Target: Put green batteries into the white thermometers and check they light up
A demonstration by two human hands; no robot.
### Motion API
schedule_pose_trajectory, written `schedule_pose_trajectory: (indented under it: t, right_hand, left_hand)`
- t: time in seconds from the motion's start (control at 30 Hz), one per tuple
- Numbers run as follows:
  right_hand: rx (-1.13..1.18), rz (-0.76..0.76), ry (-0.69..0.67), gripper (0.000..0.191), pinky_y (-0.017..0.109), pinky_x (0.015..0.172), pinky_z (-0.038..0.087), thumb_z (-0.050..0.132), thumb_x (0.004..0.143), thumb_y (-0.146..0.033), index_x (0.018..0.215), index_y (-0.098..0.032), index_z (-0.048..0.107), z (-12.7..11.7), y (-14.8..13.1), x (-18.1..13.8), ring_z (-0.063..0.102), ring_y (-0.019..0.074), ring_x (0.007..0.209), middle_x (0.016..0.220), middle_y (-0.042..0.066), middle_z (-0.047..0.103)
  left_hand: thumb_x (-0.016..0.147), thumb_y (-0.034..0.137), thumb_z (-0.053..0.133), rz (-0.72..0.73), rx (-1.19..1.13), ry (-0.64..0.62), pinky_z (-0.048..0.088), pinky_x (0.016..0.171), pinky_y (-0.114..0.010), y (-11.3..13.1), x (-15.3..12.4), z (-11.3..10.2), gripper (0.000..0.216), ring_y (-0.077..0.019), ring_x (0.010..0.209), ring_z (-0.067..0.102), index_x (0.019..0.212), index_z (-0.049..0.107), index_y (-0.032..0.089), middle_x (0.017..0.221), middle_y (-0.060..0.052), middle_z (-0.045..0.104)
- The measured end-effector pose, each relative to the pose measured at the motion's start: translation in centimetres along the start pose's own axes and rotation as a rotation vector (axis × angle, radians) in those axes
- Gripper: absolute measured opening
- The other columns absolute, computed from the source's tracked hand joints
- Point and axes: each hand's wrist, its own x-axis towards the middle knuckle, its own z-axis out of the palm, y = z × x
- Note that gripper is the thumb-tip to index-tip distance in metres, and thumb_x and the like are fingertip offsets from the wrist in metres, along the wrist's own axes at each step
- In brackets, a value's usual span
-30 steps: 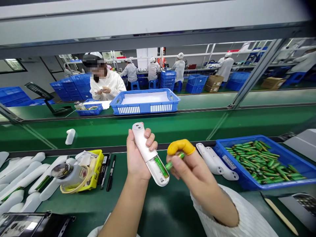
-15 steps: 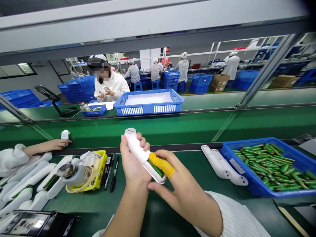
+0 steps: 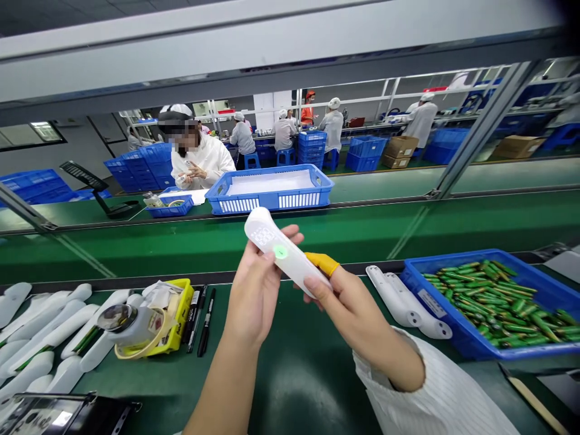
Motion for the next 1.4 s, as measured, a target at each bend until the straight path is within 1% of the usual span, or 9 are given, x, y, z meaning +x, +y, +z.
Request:
schedule_pose_trajectory:
  t: [0.17,0.33,0.47,0.67,0.9,1.07,1.13,1.27,1.4]
  right_hand:
    - [0.182,0.062,-0.112,0.032,0.025,0.056,0.043,0.038,0.095,-0.045,0.089,-0.017,0.053,-0.4,-0.4,-0.2,0.054,0.0127,0.064,0.075,0.003,0.058]
    - [0.259,0.075,-0.12,0.034,0.024,0.055,0.043,0.037,0.095,-0.046,0.083,-0.017,0.05,-0.2,-0.2,-0.3,0.052,0.0109,0.061,0.072,0.001,0.054]
    - [0.371,0.083,-0.197,0.036,0.024,0.053,0.043,0.036,0.095,-0.048,0.083,-0.017,0.05,0.0,-0.4,-0.3,0.051,0.0105,0.06,0.072,0.0,0.053]
    - [0.18,-0.034,-0.173,0.031,0.023,0.053,0.036,0.038,0.096,-0.042,0.082,-0.017,0.05,-0.3,-0.7,-0.4,0.046,0.0101,0.06,0.071,0.0,0.053]
    - [0.18,-0.071,-0.091,0.028,0.022,0.053,0.033,0.042,0.094,-0.042,0.087,-0.017,0.055,-0.4,-0.4,0.0,0.045,0.0103,0.059,0.071,-0.001,0.054]
    - [0.163,0.05,0.095,0.043,0.023,0.048,0.026,0.042,0.09,-0.052,0.074,-0.015,0.055,0.2,1.1,0.4,0.037,0.0095,0.052,0.057,-0.003,0.043]
    - [0.166,0.082,0.074,0.045,0.023,0.048,0.027,0.042,0.09,-0.054,0.073,-0.015,0.054,0.2,1.5,0.8,0.038,0.0097,0.053,0.058,-0.003,0.044]
    - [-0.004,0.078,-0.044,0.046,0.024,0.055,0.037,0.04,0.091,-0.054,0.074,-0.015,0.058,-2.6,2.5,2.1,0.051,0.0138,0.062,0.068,0.002,0.056]
    - [-0.359,0.317,0.146,0.03,0.027,0.067,0.044,0.043,0.092,-0.035,0.086,-0.014,0.064,-9.9,6.7,2.8,0.061,0.0185,0.073,0.079,0.007,0.065]
  left_hand:
    - [0.08,0.021,0.063,-0.006,0.115,-0.044,0.054,0.073,-0.027,0.0,0.0,-0.3,0.035,-0.0203,0.087,0.067,0.114,0.059,0.018,0.094,-0.007,0.07]
    - [0.072,0.037,0.073,-0.044,0.134,-0.18,0.055,0.08,-0.032,0.1,0.3,-1.5,0.042,-0.0247,0.1,0.063,0.109,0.063,0.019,0.112,-0.01,0.064]
    - [0.058,0.045,0.081,-0.04,0.074,-0.283,0.051,0.09,-0.034,0.1,0.7,-2.9,0.049,-0.0243,0.103,0.061,0.098,0.066,0.021,0.098,-0.003,0.062]
    - [0.05,0.056,0.08,0.033,0.087,-0.328,0.042,0.101,-0.039,-0.6,1.3,-3.4,0.054,-0.0218,0.095,0.062,0.086,0.067,0.017,0.085,-0.003,0.061]
    - [0.053,0.052,0.08,-0.05,0.087,-0.26,0.05,0.088,-0.037,-1.4,1.2,-3.0,0.06,-0.0272,0.1,0.062,0.1,0.068,0.018,0.095,-0.009,0.068]
    - [0.066,0.032,0.078,-0.142,0.221,-0.258,0.049,0.084,-0.028,-1.3,0.8,-1.9,0.065,-0.0206,0.098,0.061,0.126,0.055,0.024,0.105,-0.006,0.065]
    - [0.07,0.026,0.076,-0.179,0.287,-0.223,0.049,0.082,-0.025,-1.3,0.8,-1.8,0.059,-0.0177,0.094,0.061,0.125,0.055,0.024,0.101,-0.004,0.065]
    - [0.076,0.036,0.069,-0.207,0.358,-0.137,0.05,0.076,-0.027,-2.3,2.1,-3.2,0.039,-0.019,0.087,0.062,0.109,0.061,0.017,0.099,-0.007,0.065]
    - [0.076,0.042,0.062,-0.291,0.509,0.14,0.047,0.057,-0.027,-4.7,4.0,-6.6,0.047,-0.0164,0.066,0.06,0.113,0.058,0.014,0.093,-0.009,0.064]
